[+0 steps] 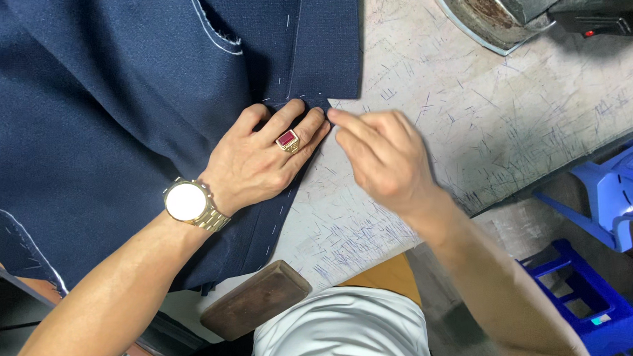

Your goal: The person irons pieces of a navy blue suit jacket, uses a small ruler to mark measurements on the fabric, and trims loose threads using small clippers.

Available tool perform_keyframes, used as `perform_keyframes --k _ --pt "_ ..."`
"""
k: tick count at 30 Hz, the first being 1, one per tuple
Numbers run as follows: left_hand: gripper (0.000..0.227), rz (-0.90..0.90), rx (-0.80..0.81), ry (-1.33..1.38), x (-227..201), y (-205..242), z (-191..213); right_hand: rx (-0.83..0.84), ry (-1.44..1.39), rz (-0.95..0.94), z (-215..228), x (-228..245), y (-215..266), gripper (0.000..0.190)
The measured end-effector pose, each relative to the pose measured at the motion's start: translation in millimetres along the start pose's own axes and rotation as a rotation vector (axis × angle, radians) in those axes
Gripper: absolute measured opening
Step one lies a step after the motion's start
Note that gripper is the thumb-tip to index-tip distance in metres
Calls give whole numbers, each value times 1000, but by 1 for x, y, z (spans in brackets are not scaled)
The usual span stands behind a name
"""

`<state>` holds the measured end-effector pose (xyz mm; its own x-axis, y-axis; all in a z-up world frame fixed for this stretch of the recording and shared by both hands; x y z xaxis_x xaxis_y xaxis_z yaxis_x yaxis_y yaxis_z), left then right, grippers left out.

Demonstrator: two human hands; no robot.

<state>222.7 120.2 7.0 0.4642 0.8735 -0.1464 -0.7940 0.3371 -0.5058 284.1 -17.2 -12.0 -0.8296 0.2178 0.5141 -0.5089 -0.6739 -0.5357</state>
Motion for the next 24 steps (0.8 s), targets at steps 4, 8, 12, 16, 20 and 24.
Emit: perform_keyframes --k 4,8,12,16,20,24 --pt "23 -3 -9 -2 0 2 -1 36 -73 17 -2 -10 -21 12" --pt "23 15 -31 15 1 6 -4 47 -95 49 -2 -8 -28 13" --pt "24 16 -25 16 -1 6 -3 87 -59 73 -3 -5 -33 14" --pt "21 25 -23 30 -3 8 0 99 -26 85 0 -2 -38 16" --pt "24 44 -58 22 -1 9 0 131 -90 8 20 -12 -45 7" --pt "24 7 13 -7 3 15 -1 70 253 36 103 -32 -98 15"
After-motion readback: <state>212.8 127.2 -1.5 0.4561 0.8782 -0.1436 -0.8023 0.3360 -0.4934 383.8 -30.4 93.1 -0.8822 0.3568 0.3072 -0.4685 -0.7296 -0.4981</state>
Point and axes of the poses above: each hand's wrist, its own y-axis away from the middle knuckle, its own z-axis out of the back of the hand, x = y × z, the point moved 6 cm from there along -y, towards the middle knuckle, and after that the axes turned 5 degrees about -x, right-handed, at the moved point
